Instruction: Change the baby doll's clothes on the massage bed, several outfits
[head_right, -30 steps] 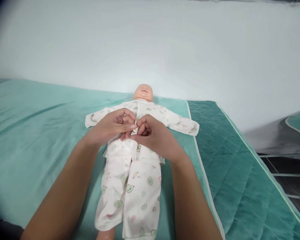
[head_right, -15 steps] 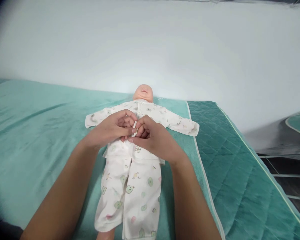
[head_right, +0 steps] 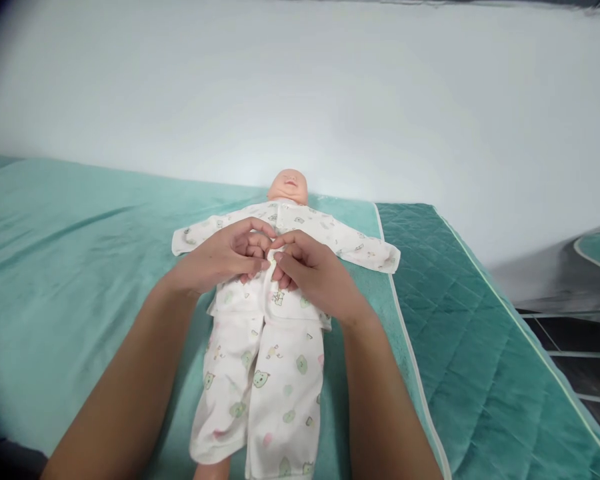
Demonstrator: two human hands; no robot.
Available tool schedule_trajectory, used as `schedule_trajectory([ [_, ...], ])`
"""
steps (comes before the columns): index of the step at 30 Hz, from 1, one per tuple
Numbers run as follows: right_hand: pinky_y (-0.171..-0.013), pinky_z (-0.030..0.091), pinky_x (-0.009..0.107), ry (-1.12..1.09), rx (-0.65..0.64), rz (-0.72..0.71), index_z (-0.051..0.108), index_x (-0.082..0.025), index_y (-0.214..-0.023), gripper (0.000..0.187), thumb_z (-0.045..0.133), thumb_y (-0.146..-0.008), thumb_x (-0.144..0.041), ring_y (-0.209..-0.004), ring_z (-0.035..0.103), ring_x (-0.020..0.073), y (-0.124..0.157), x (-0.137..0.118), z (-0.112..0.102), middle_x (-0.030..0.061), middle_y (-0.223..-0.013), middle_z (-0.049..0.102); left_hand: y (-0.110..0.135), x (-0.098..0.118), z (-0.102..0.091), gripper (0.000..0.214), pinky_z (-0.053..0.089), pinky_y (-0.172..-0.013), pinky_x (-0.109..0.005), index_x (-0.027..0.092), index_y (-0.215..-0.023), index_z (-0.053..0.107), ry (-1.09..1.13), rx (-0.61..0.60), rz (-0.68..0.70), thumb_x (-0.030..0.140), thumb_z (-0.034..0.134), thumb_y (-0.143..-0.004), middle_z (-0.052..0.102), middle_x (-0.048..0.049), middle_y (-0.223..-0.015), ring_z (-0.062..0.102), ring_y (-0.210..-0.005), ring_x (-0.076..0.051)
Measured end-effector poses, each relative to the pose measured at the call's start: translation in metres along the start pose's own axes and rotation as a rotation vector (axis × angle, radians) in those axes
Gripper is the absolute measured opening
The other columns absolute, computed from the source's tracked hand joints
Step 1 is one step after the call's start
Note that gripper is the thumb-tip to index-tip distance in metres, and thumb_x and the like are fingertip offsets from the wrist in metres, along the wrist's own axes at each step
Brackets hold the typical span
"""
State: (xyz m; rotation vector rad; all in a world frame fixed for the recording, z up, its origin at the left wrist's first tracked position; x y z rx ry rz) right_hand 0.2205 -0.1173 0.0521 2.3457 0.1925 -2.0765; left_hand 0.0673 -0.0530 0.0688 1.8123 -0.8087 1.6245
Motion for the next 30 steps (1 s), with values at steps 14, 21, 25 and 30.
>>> schedule_trajectory([
  [14,-0.054,0.047,0.022,-0.043,0.024,-0.033,0.063,-0.022,-0.100,0.012,0.061,-0.093,-0.032,-0.056,0.057,0.0099,-0.002,0.002,-0.003,-0.0026,-0.066,0.065,0.004,0.002,0.000,0.035,0.045,-0.055,-0.020,0.024,-0.112,0.061,-0.080,-0.059,-0.022,0.019,0.065,-0.078,0.062,0.0025,-0.079,0.054,-0.064,-0.008],
  [21,-0.050,0.043,0.021,-0.135,0.069,-0.101,0.065,-0.021,-0.097,0.010,0.062,-0.093,-0.030,-0.052,0.054,0.0092,-0.002,0.000,-0.009,-0.0031,-0.062,0.063,0.007,0.003,-0.003,0.027,0.043,-0.045,-0.019,0.020,-0.111,0.067,-0.183,-0.071,-0.105,0.035,0.060,-0.089,0.069,-0.0019,-0.078,0.058,-0.055,-0.009],
  [25,-0.047,0.041,0.021,-0.209,0.118,-0.122,0.065,-0.022,-0.095,0.007,0.063,-0.092,-0.028,-0.052,0.054,0.0092,-0.003,0.002,-0.011,-0.0032,-0.063,0.063,0.009,0.003,-0.006,0.026,0.039,-0.041,-0.018,0.019,-0.099,0.068,-0.199,-0.046,-0.131,0.041,0.060,-0.091,0.069,-0.0022,-0.074,0.060,-0.053,-0.010],
  [30,-0.048,0.041,0.021,-0.259,0.347,-0.224,0.064,-0.022,-0.093,0.006,0.064,-0.090,-0.027,-0.053,0.052,0.0093,-0.003,0.002,-0.020,-0.0038,-0.065,0.059,0.013,0.008,-0.006,0.029,0.037,-0.043,-0.020,0.016,-0.075,0.065,-0.185,-0.091,-0.075,0.041,0.061,-0.090,0.063,-0.0011,-0.063,0.053,-0.049,-0.008],
])
Point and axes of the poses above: each hand's wrist, its own y-axis away from the middle knuckle, its own z-axis out of the palm, x = y × z, the point moved 4 cm from there along -y, towards the middle knuckle
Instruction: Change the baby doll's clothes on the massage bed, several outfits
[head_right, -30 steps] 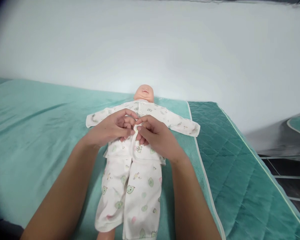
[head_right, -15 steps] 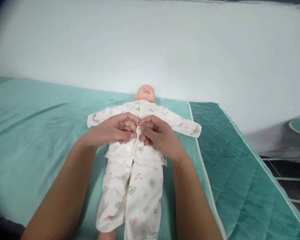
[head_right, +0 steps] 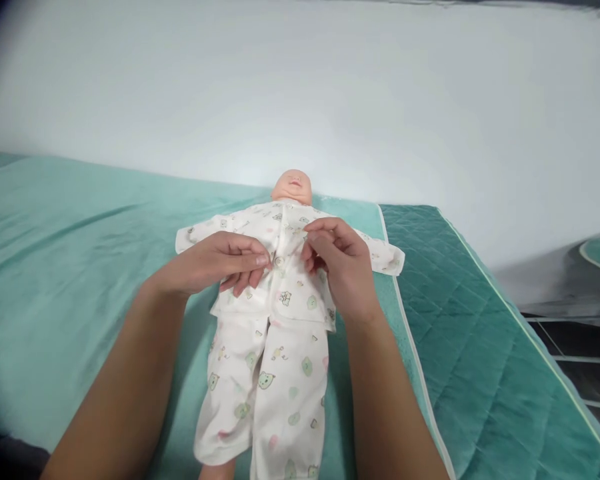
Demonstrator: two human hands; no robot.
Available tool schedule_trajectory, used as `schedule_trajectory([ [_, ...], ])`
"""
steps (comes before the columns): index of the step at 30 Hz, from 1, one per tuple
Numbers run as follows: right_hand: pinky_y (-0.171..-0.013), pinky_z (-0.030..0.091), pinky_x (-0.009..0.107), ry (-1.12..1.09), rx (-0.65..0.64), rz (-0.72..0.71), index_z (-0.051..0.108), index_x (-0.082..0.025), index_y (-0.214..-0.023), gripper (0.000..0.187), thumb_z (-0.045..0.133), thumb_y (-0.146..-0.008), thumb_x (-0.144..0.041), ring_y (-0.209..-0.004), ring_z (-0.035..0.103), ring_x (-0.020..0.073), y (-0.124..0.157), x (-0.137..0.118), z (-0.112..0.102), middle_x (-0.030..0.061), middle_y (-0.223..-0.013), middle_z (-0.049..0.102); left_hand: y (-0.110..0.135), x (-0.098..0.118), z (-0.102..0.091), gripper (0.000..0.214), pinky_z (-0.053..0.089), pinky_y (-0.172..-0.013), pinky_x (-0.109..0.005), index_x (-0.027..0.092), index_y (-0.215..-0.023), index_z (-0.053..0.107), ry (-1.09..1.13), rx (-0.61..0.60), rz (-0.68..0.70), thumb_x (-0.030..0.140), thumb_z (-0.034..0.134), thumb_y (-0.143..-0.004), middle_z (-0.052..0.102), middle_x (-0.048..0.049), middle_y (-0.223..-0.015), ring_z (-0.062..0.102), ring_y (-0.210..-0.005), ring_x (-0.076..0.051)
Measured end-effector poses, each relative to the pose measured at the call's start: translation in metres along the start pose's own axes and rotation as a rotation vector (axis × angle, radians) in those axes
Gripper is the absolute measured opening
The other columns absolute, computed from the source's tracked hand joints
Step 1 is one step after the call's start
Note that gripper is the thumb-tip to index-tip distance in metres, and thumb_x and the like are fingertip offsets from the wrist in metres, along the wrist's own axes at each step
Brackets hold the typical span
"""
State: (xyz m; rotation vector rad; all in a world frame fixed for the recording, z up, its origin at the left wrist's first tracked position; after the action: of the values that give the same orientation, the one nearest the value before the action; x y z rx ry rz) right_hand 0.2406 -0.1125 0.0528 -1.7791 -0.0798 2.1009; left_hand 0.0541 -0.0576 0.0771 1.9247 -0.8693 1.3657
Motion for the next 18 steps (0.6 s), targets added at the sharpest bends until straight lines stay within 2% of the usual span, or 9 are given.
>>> schedule_trajectory([
  [2,-0.059,0.049,0.024,0.035,0.138,-0.090,0.064,-0.023,-0.094,0.007,0.064,-0.089,-0.028,-0.066,0.060,0.0118,-0.001,-0.001,-0.008,-0.0011,-0.077,0.064,0.000,0.002,-0.007,0.025,0.042,-0.047,-0.021,0.017,-0.079,0.064,0.082,0.150,0.110,0.039,0.060,-0.091,0.065,-0.0011,-0.068,0.054,-0.051,-0.008],
  [5,-0.087,0.053,0.033,0.202,0.292,-0.198,0.065,-0.024,-0.099,0.013,0.061,-0.090,-0.033,-0.100,0.065,0.0181,-0.004,0.002,-0.024,0.0040,-0.105,0.069,-0.004,-0.008,-0.027,0.021,0.049,-0.058,-0.024,0.019,-0.085,0.060,0.113,0.521,0.238,0.038,0.055,-0.092,0.067,-0.0024,-0.082,0.061,-0.065,-0.011],
  [8,-0.106,0.045,0.042,0.482,0.358,-0.204,0.065,-0.025,-0.112,0.025,0.056,-0.092,-0.038,-0.119,0.059,0.0217,-0.011,0.017,-0.039,0.0057,-0.125,0.066,-0.012,-0.036,-0.050,0.016,0.054,-0.073,-0.029,0.021,-0.097,0.060,-0.105,0.928,0.214,0.033,0.051,-0.092,0.069,-0.0044,-0.093,0.065,-0.087,-0.018],
  [10,-0.112,0.040,0.046,0.690,0.362,-0.175,0.064,-0.024,-0.122,0.035,0.053,-0.093,-0.041,-0.127,0.055,0.0240,-0.018,0.031,-0.047,0.0076,-0.135,0.062,-0.014,-0.054,-0.059,0.022,0.052,-0.091,-0.036,0.020,-0.106,0.061,-0.377,1.108,0.189,0.021,0.046,-0.090,0.069,-0.0071,-0.106,0.062,-0.104,-0.021],
  [12,-0.117,0.033,0.049,0.876,0.303,-0.157,0.060,-0.019,-0.131,0.045,0.049,-0.094,-0.043,-0.136,0.048,0.0267,-0.022,0.045,-0.050,0.0119,-0.143,0.057,-0.011,-0.069,-0.062,0.034,0.045,-0.105,-0.040,0.018,-0.113,0.062,-0.626,1.143,0.158,0.011,0.044,-0.084,0.066,-0.0104,-0.118,0.056,-0.119,-0.025],
  [14,-0.119,0.028,0.052,1.016,0.228,-0.145,0.057,-0.014,-0.137,0.052,0.042,-0.097,-0.044,-0.143,0.040,0.0288,-0.022,0.055,-0.050,0.0166,-0.150,0.050,0.003,-0.081,-0.063,0.044,0.040,-0.111,-0.042,0.016,-0.119,0.062,-0.801,1.139,0.104,0.005,0.042,-0.081,0.064,-0.0121,-0.124,0.051,-0.126,-0.027],
  [18,-0.119,0.023,0.059,1.253,0.173,-0.070,0.050,-0.015,-0.146,0.055,0.036,-0.100,-0.042,-0.150,0.029,0.0316,-0.004,0.061,-0.063,0.0181,-0.159,0.036,0.046,-0.107,-0.074,0.054,0.039,-0.112,-0.049,0.022,-0.137,0.058,-0.960,1.055,-0.135,0.014,0.048,-0.085,0.052,-0.0139,-0.145,0.043,-0.138,-0.034],
])
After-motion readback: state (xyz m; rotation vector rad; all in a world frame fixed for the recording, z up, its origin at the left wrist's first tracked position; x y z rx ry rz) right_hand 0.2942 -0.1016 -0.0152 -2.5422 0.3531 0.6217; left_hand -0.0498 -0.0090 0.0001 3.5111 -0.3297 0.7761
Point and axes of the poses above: each hand's wrist, its own y-axis away from the middle knuckle, its own z-axis out of the palm, x = y × z, the point moved 4 cm from there along -y, towards the middle knuckle
